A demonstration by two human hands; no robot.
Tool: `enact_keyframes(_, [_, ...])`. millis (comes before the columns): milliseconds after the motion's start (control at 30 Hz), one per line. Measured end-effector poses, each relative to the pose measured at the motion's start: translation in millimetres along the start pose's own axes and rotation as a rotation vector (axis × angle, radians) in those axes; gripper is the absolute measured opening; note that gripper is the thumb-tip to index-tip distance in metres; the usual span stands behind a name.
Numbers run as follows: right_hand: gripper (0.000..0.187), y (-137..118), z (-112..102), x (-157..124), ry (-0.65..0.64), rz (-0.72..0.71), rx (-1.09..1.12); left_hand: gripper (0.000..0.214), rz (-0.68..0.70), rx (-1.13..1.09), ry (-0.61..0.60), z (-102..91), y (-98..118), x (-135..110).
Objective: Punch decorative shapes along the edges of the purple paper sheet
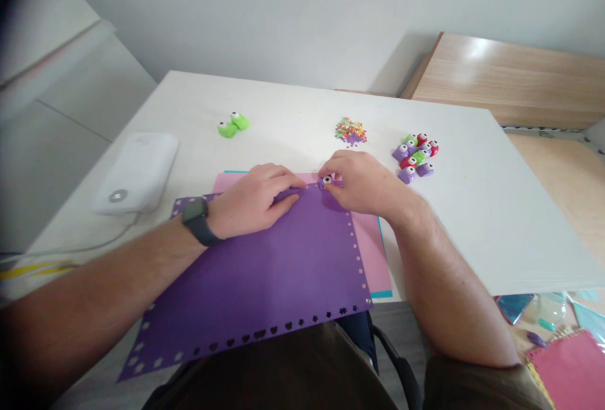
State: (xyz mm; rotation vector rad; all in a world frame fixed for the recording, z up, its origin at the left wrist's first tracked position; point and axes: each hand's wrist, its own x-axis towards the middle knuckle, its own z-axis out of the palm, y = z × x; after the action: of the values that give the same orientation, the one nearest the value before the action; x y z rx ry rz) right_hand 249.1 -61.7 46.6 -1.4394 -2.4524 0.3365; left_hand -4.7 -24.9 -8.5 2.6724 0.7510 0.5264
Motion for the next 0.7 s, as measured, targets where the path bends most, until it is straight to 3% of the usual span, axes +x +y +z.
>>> enact_keyframes(367, [0.017,-0.7,-3.4,-1.7,0.071,0.043,0.031,0.023,-0.005,0.003,-0.010,-2.5,-0.5,0.4])
enact_keyframes(700, [0.018,2.8,-5.1,-3.3,0.092,-0.013,0.047,0.023,0.006,0.022,-0.003,-1.0,-2.1,-1.0])
